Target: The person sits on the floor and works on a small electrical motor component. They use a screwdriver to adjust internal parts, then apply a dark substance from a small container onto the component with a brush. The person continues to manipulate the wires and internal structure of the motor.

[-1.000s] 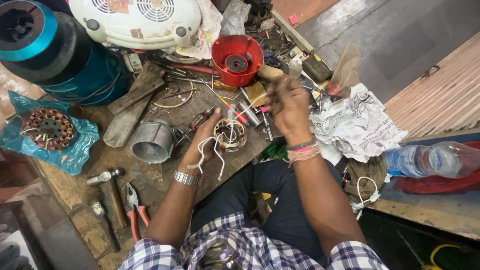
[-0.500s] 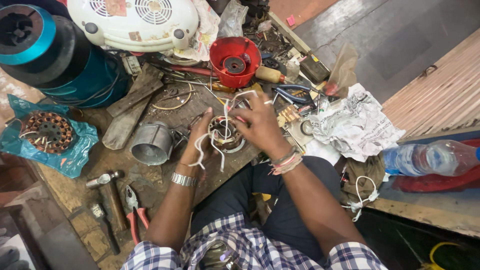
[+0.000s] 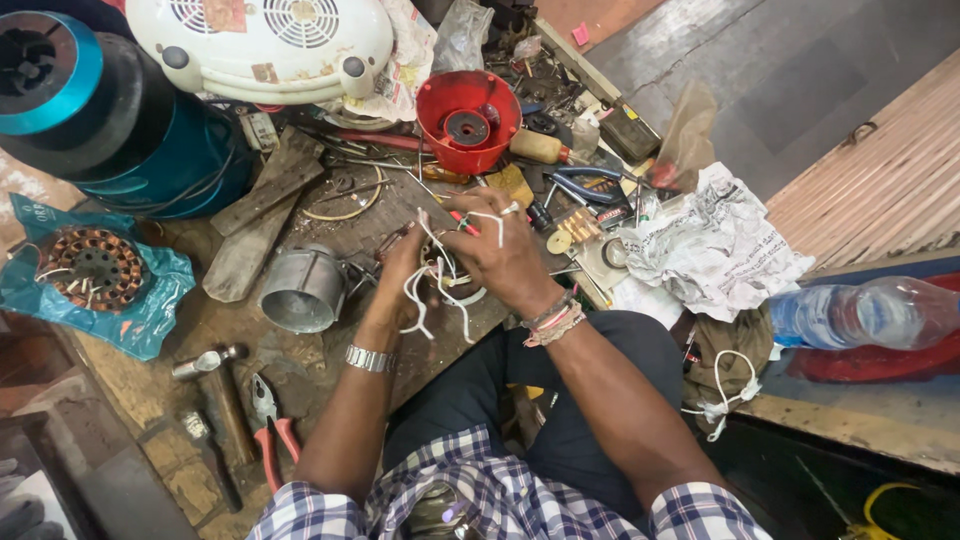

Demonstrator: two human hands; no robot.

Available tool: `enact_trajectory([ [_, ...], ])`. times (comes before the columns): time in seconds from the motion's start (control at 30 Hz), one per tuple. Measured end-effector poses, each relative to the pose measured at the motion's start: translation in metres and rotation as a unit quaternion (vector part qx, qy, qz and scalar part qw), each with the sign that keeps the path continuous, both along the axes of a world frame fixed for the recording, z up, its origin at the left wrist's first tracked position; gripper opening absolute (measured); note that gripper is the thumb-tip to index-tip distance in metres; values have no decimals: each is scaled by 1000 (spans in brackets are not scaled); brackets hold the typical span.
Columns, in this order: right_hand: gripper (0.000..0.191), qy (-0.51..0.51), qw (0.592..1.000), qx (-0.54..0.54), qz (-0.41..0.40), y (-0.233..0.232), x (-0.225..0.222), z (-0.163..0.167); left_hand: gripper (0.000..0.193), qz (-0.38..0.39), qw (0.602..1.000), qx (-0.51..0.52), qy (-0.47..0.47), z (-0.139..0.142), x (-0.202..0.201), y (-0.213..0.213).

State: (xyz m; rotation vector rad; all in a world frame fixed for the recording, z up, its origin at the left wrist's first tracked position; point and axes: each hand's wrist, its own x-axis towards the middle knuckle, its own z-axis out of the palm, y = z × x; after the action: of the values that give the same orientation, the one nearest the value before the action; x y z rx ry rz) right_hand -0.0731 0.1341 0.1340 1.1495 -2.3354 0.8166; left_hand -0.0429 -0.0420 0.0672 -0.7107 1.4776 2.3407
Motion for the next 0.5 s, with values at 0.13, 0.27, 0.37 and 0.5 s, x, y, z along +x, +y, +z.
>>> enact_trajectory([
  [0.13,22,-147,982,-110,-34,1,-2,-5,44,41,995,88,30,9,1,-1],
  [0.27,16,-254,937,-241,-3,1,-8,-14,47,-1,1000,12,13,12,5,-6],
  [0.37,12,-297,896,-328,31,5,-14,-20,45,-25,998,56,25,8,2,-8],
  [0.5,17,-357,851,-384,-22,29,-30,-27,42,-28,999,-19,3,-7,6,-11],
])
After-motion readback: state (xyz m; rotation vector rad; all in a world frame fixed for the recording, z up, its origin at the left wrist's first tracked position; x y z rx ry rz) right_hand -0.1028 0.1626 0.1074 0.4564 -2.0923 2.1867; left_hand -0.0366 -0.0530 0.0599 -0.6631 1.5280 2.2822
